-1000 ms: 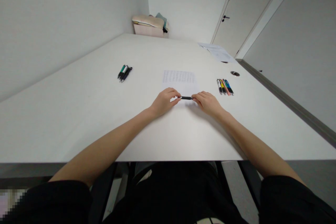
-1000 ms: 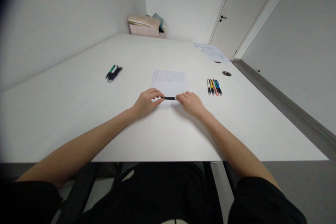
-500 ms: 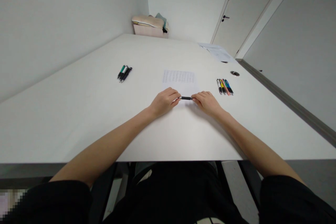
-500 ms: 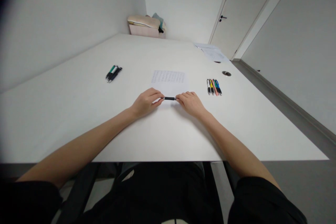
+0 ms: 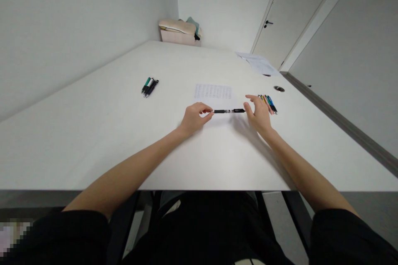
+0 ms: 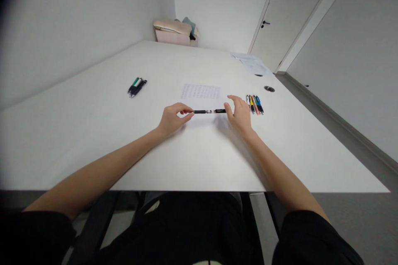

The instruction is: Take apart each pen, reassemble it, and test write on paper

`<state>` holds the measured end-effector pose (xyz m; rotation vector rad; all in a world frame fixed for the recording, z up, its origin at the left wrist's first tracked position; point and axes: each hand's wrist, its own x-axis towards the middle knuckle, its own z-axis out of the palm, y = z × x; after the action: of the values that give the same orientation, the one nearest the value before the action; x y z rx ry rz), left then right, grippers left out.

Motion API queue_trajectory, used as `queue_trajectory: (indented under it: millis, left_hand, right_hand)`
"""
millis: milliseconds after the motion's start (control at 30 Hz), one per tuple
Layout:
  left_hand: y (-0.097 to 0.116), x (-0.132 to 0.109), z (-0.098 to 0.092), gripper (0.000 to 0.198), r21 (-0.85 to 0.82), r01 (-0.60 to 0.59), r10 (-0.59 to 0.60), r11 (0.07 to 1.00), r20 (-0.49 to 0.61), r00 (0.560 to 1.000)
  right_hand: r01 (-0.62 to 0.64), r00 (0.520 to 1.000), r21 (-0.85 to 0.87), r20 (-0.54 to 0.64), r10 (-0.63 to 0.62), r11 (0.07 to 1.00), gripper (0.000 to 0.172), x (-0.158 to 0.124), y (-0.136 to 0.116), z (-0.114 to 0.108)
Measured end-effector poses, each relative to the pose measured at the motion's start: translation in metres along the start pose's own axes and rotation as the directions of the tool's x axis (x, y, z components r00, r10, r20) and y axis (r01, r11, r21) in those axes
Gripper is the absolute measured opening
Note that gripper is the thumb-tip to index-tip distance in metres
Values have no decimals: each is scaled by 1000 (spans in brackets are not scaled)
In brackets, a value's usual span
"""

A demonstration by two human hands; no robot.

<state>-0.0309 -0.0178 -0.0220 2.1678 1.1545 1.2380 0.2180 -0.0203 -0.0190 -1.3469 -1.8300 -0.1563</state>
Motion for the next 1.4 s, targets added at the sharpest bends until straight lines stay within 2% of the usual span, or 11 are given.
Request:
queue_trajectory:
  millis: [100, 200, 267, 333, 467, 667, 933, 1033, 1133, 1233, 1400]
  left_hand:
    - [2, 1, 2, 16, -107, 127, -132, 986, -40, 990]
    - [2, 2, 5, 19, -246, 256, -272, 935, -32, 962]
    - [2, 2, 8, 21, -326, 331, -355, 885, -13, 935]
    - [2, 3, 12, 22, -410, 392, -426, 824, 8, 905]
    - [5, 1, 18, 21, -535, 453, -495, 713, 72, 866]
    - [8, -1, 23, 19, -599, 490, -527, 634, 129, 840]
    - [12, -5, 29, 21, -641, 554, -541, 532, 247, 804]
    - [16, -6, 29, 19, -687, 598, -529, 414, 353, 772]
    - [18, -6, 28, 16, -727, 653, -546, 210, 467, 696]
    - [17, -5, 27, 25, -733, 679, -560, 39, 547, 622]
    - [12, -4, 27, 39, -714, 699, -508, -36, 615, 603]
  right_hand:
    - [-210, 974, 262, -24, 224, 942, 47, 5, 6, 5]
    - [-422, 885, 566, 85, 458, 709, 53, 9, 13, 16]
    - [-487, 844, 679, 204, 495, 550, 60, 10, 14, 23]
    - [-514, 831, 736, 300, 469, 441, 67, 12, 11, 28]
    - [-503, 800, 826, 334, 498, 254, 76, 14, -12, 33]
    - [-471, 756, 872, 324, 569, 130, 70, 17, -47, 33]
    - [-370, 839, 927, 309, 449, 53, 59, 17, -50, 29]
    - [-354, 853, 935, 312, 419, 24, 56, 18, -46, 25]
    - [-334, 842, 942, 315, 437, -36, 54, 18, -43, 22]
    - [-303, 846, 951, 301, 440, -67, 54, 17, -41, 20]
    - [-274, 841, 955, 295, 452, -113, 52, 16, -36, 21]
